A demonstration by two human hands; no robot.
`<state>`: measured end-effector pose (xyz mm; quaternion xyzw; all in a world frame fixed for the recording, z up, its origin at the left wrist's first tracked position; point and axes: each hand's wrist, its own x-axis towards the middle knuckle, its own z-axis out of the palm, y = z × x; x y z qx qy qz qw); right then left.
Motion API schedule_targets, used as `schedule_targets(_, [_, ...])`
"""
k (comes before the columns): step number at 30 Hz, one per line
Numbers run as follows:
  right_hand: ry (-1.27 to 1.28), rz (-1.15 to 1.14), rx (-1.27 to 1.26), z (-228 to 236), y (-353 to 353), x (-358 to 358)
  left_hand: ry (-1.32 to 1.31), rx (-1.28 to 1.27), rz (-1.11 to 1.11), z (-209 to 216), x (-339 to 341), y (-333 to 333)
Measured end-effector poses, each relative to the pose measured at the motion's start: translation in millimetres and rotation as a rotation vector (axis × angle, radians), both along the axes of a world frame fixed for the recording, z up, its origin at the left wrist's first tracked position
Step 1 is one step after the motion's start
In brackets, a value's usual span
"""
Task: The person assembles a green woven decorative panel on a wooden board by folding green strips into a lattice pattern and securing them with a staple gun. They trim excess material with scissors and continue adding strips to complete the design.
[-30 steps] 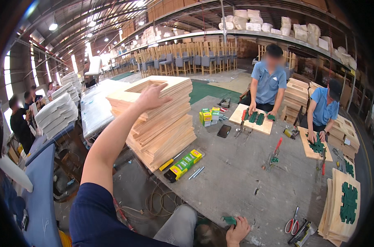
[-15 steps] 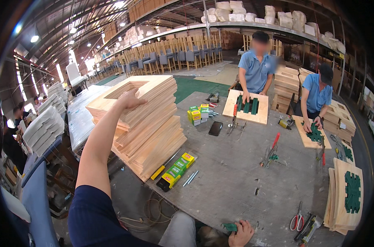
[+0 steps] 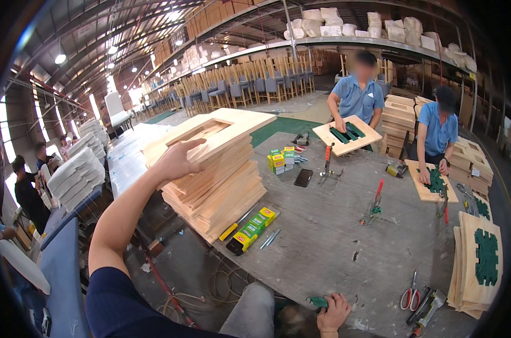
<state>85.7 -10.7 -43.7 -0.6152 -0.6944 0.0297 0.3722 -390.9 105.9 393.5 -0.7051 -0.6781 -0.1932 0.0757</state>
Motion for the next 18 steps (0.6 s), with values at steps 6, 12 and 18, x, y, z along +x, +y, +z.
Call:
schedule_targets(6, [0.039,0.011,-0.006,0,-2,2,-0.425,0.055,-0.225,77,82,-116])
schedule_targets(12, [0.188,0.039,0.053,-3,-6,2,-0.86,0.238,-0.457,121,118,-177])
schedule_targets(18, [0.944,0.017,-0.092,-20,-13,37,-1.425,0.013,-0.768,59,137,-149])
